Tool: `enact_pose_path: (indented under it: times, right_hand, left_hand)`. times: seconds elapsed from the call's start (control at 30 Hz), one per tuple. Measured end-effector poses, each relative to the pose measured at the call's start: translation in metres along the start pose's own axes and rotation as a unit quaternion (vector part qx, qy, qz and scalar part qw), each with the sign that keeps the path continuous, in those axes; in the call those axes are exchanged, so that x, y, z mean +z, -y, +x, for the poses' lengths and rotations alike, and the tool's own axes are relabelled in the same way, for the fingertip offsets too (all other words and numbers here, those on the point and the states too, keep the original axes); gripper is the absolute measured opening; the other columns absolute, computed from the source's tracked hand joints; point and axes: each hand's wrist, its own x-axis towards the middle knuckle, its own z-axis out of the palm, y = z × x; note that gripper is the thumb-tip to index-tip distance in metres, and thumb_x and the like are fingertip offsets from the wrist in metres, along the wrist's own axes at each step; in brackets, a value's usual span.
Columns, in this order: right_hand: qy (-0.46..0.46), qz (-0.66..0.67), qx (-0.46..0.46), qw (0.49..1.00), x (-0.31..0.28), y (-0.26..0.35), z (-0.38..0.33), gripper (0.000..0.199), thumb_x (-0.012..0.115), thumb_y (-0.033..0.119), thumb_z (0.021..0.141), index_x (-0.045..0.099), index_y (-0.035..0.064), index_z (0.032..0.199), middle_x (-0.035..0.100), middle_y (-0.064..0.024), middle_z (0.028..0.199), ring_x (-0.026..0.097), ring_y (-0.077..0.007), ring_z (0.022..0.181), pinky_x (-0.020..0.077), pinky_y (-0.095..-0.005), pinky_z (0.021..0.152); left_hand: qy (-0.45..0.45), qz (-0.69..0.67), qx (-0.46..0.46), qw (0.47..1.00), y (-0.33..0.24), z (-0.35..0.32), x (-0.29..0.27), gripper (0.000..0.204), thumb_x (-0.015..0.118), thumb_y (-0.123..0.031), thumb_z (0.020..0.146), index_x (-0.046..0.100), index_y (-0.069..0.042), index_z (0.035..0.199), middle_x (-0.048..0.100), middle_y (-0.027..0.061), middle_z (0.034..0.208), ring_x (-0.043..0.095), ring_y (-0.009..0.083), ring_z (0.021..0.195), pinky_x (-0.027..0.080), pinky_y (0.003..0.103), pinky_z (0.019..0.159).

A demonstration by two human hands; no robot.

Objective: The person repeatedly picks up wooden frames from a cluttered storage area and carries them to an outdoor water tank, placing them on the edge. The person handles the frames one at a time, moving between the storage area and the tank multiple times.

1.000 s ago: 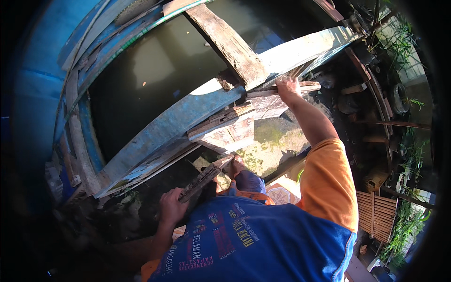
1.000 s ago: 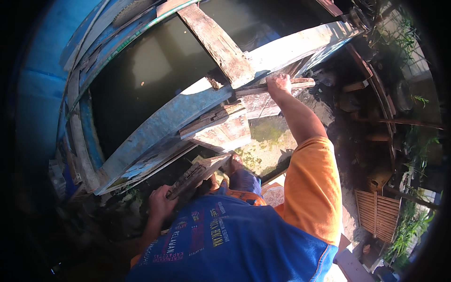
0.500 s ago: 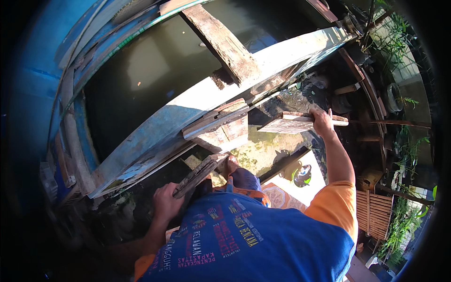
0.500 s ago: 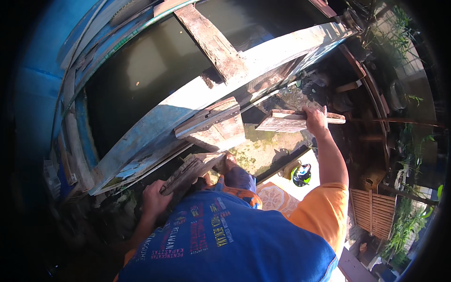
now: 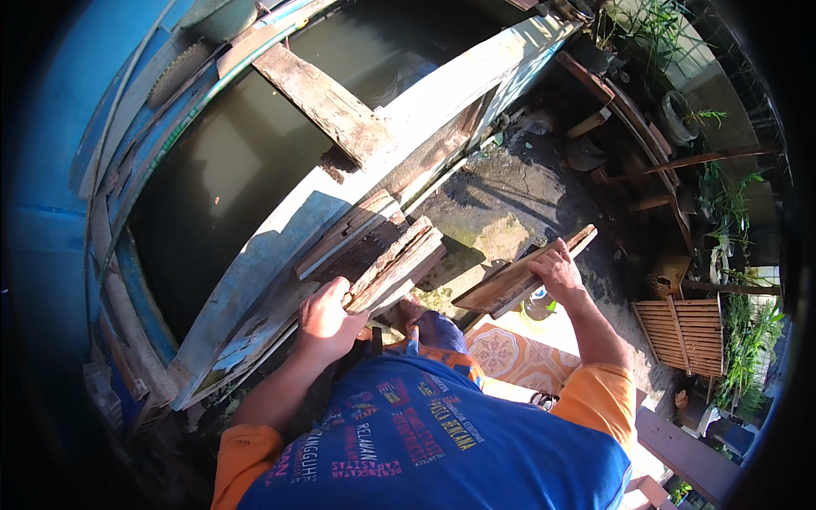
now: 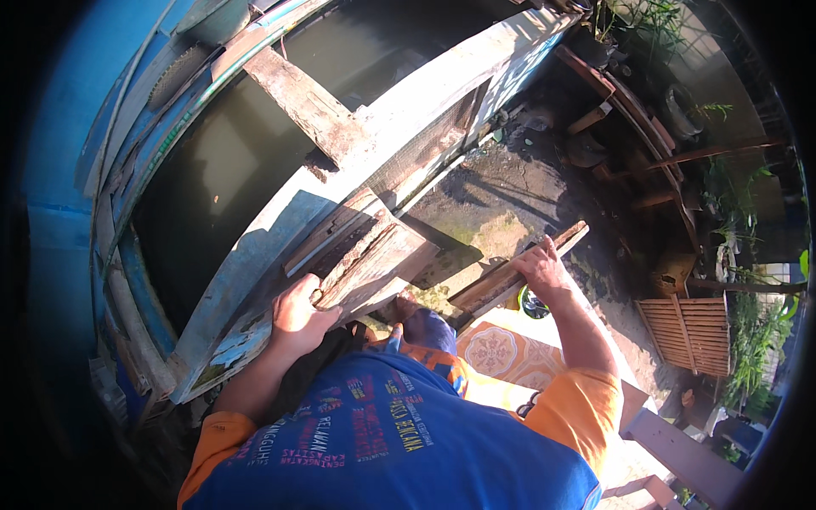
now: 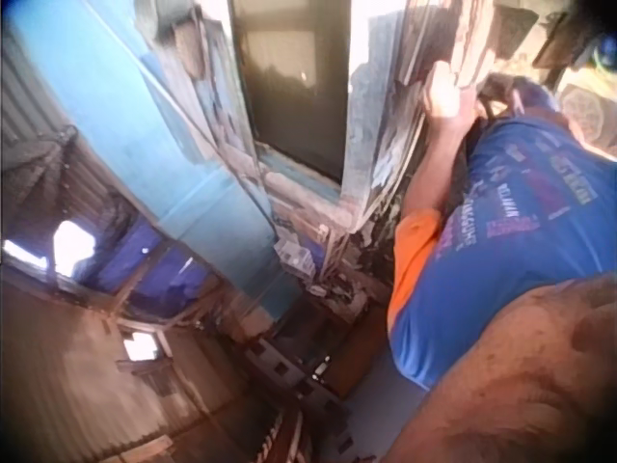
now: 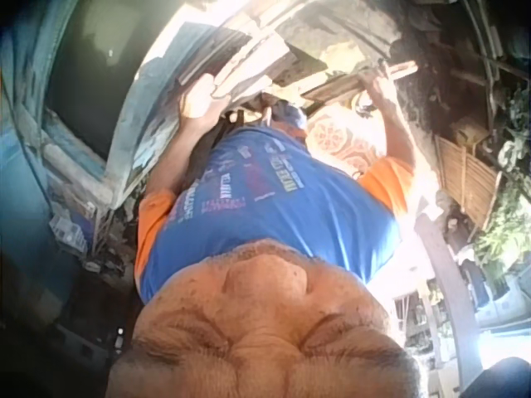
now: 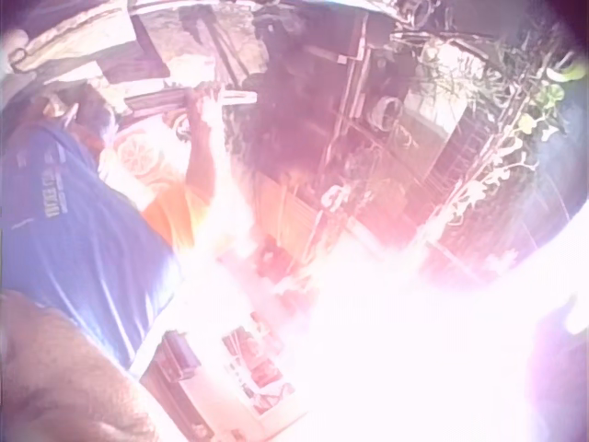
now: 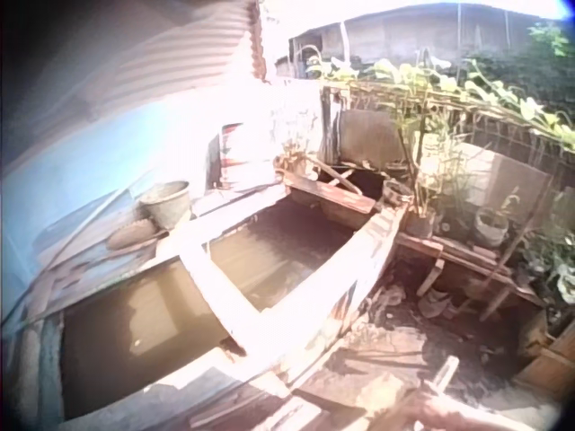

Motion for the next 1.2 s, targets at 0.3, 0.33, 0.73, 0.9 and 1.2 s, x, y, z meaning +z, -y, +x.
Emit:
enact_pose_path:
  times: [0.3, 0.33, 0.73, 0.9, 1.2]
  right_hand:
    - [0.039, -0.009, 0.010, 0.999, 0.016, 0.012, -0.044, 0.018, 0.056, 0.010, 0.076, 0.063, 0.0208, 0.089, 0.058, 0.0030, 0.077, 0.056, -0.0164, 0.091, 0.0222, -0.0511, 0.110]
    - [0.024, -0.002, 0.012, 1.000, 0.018, 0.014, -0.046, 0.018, 0.058, 0.011, 0.074, 0.063, 0.0203, 0.088, 0.058, 0.0033, 0.078, 0.056, -0.0164, 0.093, 0.0211, -0.0507, 0.111]
    - [-0.007, 0.003, 0.062, 0.998, 0.013, 0.024, -0.062, 0.015, 0.054, 0.010, 0.076, 0.061, 0.0186, 0.087, 0.057, 0.0026, 0.079, 0.056, -0.0153, 0.093, 0.0223, -0.0529, 0.110]
    - [0.022, -0.014, 0.064, 0.998, 0.021, 0.024, -0.056, 0.015, 0.053, 0.011, 0.078, 0.059, 0.0186, 0.089, 0.056, 0.0014, 0.081, 0.056, -0.0160, 0.095, 0.0214, -0.0526, 0.110]
    - [0.066, -0.007, 0.048, 0.997, 0.034, 0.023, -0.045, 0.013, 0.052, 0.012, 0.078, 0.059, 0.0182, 0.088, 0.057, 0.0009, 0.082, 0.056, -0.0159, 0.098, 0.0229, -0.0503, 0.110]
  left_hand:
    - [0.010, -0.032, 0.014, 0.999, -0.054, 0.095, 0.066, 0.035, 0.075, -0.015, 0.063, 0.050, -0.002, 0.083, 0.060, 0.0154, 0.080, 0.059, 0.0278, 0.074, 0.046, 0.037, 0.068]
    - [0.013, -0.037, 0.018, 0.999, -0.059, 0.108, 0.076, 0.035, 0.075, -0.015, 0.063, 0.050, -0.002, 0.084, 0.061, 0.0152, 0.081, 0.059, 0.0281, 0.075, 0.046, 0.037, 0.068]
    - [0.064, 0.004, 0.020, 0.998, -0.054, 0.235, 0.194, 0.036, 0.070, -0.016, 0.066, 0.057, -0.007, 0.099, 0.065, 0.0178, 0.092, 0.062, 0.0348, 0.090, 0.049, 0.042, 0.076]
    - [0.055, 0.062, 0.022, 0.996, -0.035, 0.261, 0.217, 0.040, 0.072, -0.018, 0.066, 0.059, -0.008, 0.103, 0.065, 0.0154, 0.095, 0.062, 0.0333, 0.091, 0.050, 0.041, 0.078]
    - [0.041, 0.080, -0.038, 0.995, -0.024, 0.299, 0.219, 0.053, 0.074, -0.022, 0.066, 0.058, -0.008, 0.114, 0.064, 0.0153, 0.105, 0.061, 0.0311, 0.099, 0.049, 0.039, 0.086]
